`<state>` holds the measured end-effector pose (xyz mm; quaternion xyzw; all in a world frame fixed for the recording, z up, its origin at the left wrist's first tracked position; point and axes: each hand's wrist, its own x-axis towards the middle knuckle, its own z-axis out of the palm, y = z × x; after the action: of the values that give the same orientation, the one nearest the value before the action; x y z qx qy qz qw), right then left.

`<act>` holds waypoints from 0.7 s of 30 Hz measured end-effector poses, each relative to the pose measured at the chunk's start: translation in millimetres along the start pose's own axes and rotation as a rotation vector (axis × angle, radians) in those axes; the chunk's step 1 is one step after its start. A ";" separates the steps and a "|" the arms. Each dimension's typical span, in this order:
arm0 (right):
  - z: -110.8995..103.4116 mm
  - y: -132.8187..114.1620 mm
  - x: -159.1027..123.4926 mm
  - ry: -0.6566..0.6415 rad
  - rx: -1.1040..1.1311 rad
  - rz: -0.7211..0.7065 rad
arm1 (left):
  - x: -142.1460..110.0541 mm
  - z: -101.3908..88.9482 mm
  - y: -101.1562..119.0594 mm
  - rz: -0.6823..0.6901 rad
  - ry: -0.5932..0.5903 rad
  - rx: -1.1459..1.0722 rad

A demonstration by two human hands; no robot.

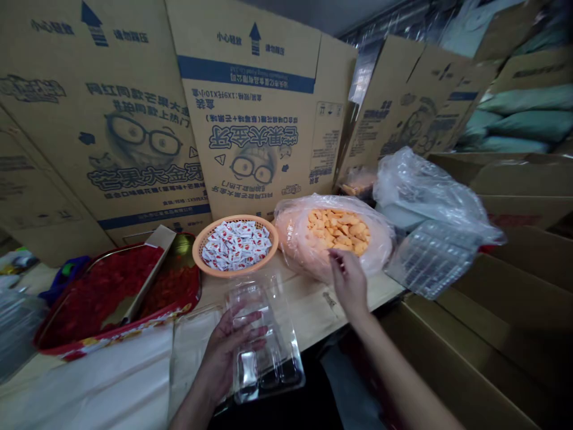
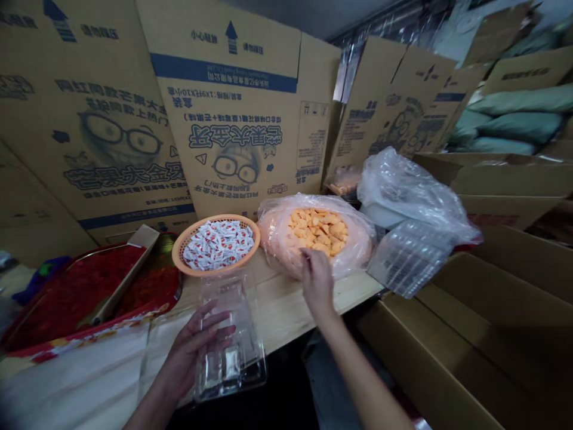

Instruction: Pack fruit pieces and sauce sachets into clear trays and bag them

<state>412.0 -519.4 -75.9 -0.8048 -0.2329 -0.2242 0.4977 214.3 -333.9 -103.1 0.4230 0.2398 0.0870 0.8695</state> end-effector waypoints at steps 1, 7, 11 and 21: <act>-13.6 11.9 18.4 -0.075 -0.203 -0.062 | 1.8 -0.2 3.4 -0.008 0.006 0.003; -44.6 59.9 80.4 -0.529 -0.866 -0.138 | 9.6 -3.1 4.5 -0.045 -0.019 -0.006; -37.2 71.8 87.8 -0.469 -0.861 -0.224 | 11.2 -1.8 1.9 -0.050 -0.052 -0.039; 13.5 -57.8 56.8 -0.854 0.123 -0.302 | 13.5 2.2 8.1 -0.097 -0.189 -0.041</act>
<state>424.1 -475.6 -7.5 -0.7512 -0.5449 0.0719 0.3657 227.5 -325.5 -100.3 0.3993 0.1749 0.0092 0.8999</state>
